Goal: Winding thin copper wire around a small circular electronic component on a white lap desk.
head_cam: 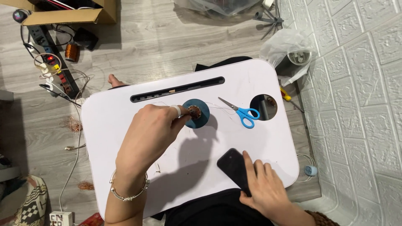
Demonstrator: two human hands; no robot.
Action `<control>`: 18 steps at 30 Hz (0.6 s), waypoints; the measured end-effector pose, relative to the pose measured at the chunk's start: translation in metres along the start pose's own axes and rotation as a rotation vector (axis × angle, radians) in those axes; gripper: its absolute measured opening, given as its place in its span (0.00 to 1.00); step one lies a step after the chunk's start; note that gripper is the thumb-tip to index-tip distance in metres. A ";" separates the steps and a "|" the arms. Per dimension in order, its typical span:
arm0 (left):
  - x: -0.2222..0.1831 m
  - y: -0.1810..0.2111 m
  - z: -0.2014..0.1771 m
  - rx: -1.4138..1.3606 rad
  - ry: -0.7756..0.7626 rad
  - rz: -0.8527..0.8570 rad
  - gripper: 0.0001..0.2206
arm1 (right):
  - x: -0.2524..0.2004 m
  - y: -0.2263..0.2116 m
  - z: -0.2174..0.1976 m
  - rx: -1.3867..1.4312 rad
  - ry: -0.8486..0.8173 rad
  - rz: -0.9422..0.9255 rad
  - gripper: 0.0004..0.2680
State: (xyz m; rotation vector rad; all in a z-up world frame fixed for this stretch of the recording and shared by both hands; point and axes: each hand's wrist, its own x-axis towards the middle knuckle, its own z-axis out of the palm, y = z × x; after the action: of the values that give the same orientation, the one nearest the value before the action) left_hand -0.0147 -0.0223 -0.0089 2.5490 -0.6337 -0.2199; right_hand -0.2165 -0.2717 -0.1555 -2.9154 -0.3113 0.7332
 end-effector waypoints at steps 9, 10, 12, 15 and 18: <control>0.000 0.000 -0.001 -0.012 -0.019 -0.019 0.05 | 0.017 0.033 -0.025 0.360 -0.101 0.047 0.42; 0.000 0.001 -0.001 -0.014 -0.016 -0.016 0.05 | 0.020 0.039 -0.038 0.357 -0.098 0.049 0.42; 0.000 0.003 -0.001 -0.020 -0.024 -0.041 0.06 | 0.024 0.051 -0.063 0.931 -0.131 0.159 0.37; 0.001 0.005 -0.002 -0.005 -0.021 -0.041 0.06 | 0.025 0.100 -0.028 1.695 0.064 -0.117 0.37; 0.001 0.004 0.001 0.033 -0.055 -0.068 0.05 | 0.033 0.101 -0.047 2.176 0.118 -0.525 0.41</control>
State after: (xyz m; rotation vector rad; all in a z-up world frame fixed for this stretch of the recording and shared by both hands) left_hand -0.0153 -0.0265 -0.0075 2.6067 -0.5766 -0.3066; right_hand -0.1482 -0.3649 -0.1460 -0.7312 -0.0684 0.2815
